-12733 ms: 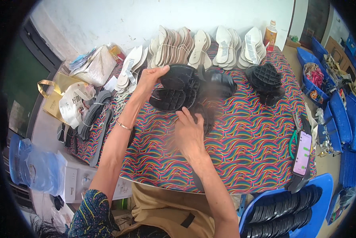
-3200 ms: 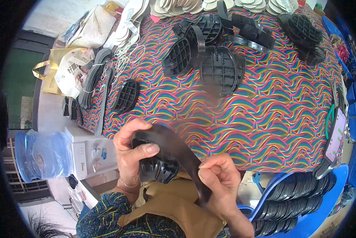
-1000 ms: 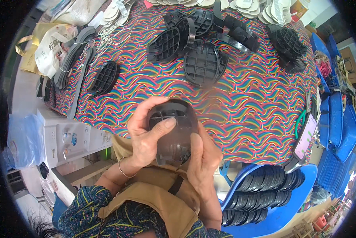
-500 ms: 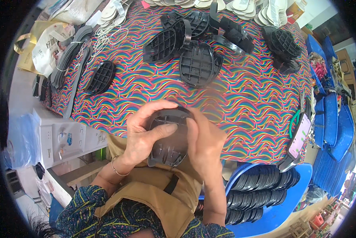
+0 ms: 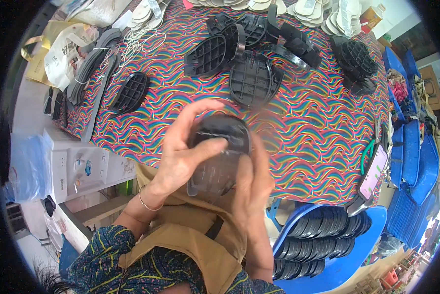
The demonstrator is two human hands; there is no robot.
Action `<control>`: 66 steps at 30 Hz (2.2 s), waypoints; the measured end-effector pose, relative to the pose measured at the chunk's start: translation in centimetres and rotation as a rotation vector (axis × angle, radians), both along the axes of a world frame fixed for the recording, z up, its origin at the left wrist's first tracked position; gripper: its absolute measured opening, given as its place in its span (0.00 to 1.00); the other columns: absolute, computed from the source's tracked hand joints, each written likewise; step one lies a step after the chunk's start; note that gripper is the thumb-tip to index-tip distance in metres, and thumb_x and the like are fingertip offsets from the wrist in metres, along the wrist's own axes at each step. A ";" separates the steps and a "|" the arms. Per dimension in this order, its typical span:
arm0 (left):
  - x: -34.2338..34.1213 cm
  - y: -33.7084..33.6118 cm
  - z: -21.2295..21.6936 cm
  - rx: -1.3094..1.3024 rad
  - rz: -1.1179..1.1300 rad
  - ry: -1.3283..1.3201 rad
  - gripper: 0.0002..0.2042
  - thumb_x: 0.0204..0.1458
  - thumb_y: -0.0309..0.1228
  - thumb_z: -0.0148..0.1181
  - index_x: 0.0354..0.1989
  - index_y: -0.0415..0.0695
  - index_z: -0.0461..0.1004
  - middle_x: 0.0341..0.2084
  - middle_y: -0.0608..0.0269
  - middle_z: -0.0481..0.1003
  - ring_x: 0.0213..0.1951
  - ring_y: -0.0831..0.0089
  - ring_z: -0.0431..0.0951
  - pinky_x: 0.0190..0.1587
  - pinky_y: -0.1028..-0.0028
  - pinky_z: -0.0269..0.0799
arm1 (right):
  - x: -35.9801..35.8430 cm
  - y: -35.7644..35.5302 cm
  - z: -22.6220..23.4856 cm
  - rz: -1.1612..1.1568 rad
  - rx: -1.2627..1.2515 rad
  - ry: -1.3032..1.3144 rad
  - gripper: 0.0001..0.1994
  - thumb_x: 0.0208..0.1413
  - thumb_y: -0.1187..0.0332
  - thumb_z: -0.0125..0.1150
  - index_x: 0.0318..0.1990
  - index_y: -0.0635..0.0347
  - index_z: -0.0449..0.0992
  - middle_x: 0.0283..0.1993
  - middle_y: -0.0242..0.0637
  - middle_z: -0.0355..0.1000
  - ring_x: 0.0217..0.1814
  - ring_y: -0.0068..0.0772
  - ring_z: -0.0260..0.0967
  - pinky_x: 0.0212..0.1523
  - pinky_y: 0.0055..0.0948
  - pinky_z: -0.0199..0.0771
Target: The person assembles black sandals by hand. They pick up a black sole and a strap, then press the strap into the sole to secure it. The person repeats this process for multiple units, handling the components one at a time and placing the finished sandals on the table.
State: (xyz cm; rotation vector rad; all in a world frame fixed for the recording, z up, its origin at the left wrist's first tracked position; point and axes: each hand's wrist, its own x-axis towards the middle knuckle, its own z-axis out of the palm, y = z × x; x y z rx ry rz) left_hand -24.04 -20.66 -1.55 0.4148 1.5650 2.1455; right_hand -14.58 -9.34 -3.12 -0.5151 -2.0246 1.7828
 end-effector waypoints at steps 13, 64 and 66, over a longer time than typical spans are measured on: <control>1.0 -0.5 -2.9 0.380 -0.299 -0.582 0.28 0.67 0.45 0.44 0.69 0.39 0.56 0.62 0.52 0.66 0.59 0.67 0.71 0.56 0.67 0.71 | -1.3 2.6 0.3 -0.331 0.009 0.179 0.17 0.67 0.59 0.53 0.43 0.68 0.78 0.35 0.31 0.77 0.34 0.16 0.70 0.36 0.19 0.71; 0.8 -1.0 -1.2 -0.515 -0.103 0.585 0.15 0.62 0.26 0.53 0.55 0.34 0.70 0.43 0.50 0.78 0.45 0.62 0.80 0.48 0.68 0.73 | 0.3 1.3 -0.7 -0.128 0.074 0.082 0.19 0.66 0.61 0.52 0.49 0.73 0.77 0.41 0.40 0.78 0.41 0.27 0.74 0.46 0.26 0.73; 0.5 -1.4 -0.5 -0.430 -0.183 0.469 0.18 0.60 0.25 0.54 0.59 0.36 0.68 0.47 0.51 0.77 0.50 0.64 0.78 0.51 0.68 0.72 | 0.4 1.1 -0.9 -0.152 0.034 0.081 0.20 0.67 0.59 0.52 0.49 0.73 0.77 0.41 0.40 0.78 0.41 0.27 0.74 0.46 0.27 0.73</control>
